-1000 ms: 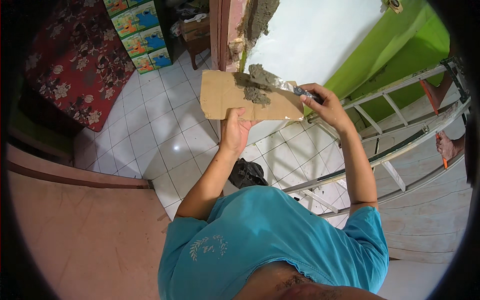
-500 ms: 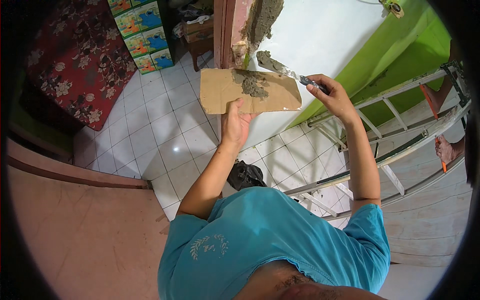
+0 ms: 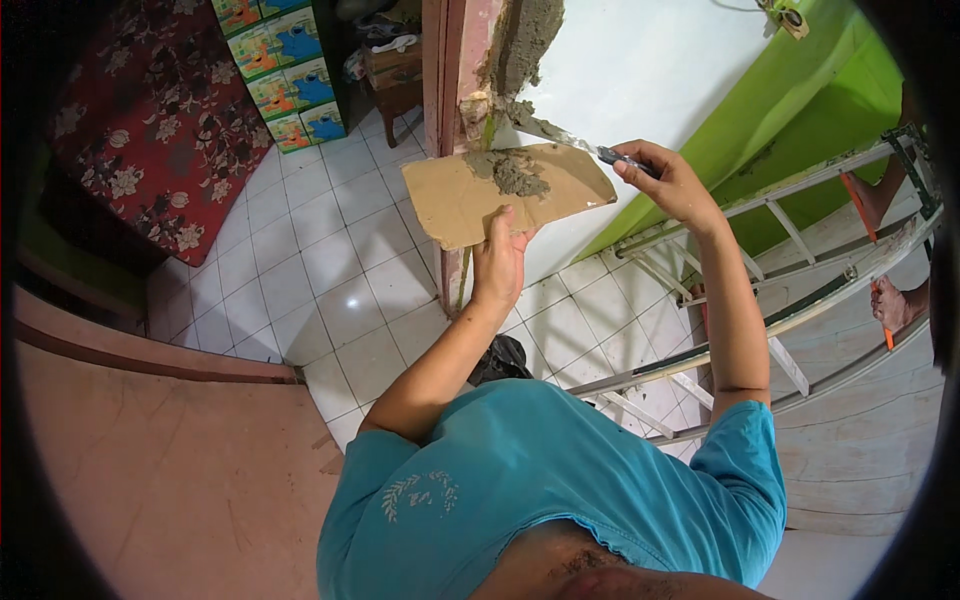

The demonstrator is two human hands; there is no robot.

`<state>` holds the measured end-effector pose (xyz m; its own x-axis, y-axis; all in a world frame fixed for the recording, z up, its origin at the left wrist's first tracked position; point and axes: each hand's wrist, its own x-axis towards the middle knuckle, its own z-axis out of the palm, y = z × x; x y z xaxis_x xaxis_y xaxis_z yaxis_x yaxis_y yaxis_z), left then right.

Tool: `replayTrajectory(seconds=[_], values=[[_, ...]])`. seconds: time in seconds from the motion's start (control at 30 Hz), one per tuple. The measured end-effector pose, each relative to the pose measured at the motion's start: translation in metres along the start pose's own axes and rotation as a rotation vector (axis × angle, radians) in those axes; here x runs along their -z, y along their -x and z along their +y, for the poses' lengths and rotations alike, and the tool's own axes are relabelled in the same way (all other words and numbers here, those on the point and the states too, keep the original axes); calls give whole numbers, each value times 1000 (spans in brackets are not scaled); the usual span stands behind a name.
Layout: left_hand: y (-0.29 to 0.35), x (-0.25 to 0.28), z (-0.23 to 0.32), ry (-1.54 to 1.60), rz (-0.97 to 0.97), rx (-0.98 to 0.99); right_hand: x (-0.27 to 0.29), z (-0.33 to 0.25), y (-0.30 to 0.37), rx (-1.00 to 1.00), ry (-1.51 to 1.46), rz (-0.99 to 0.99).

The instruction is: The person applies filler material to a wall corner using a putty knife and a cardboard palette, reaching into a black bag to collect more filler to continue the task.

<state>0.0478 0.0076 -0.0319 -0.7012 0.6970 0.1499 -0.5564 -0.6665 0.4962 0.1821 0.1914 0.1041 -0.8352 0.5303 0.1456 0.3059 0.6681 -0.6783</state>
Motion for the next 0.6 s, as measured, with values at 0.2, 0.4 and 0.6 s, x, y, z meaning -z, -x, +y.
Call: replayTrajectory(seconds=[0.2,0.4,0.6], values=[[1,-3,-2,-45,39,0,4,-15,-8,-46,-102,-109],[1,-5,-4,-13,42,-14,7,-27,-18,-121,-119,-157],[2,-9,-4,-75,89,5,10,-21,-29,-105,-141,-149]])
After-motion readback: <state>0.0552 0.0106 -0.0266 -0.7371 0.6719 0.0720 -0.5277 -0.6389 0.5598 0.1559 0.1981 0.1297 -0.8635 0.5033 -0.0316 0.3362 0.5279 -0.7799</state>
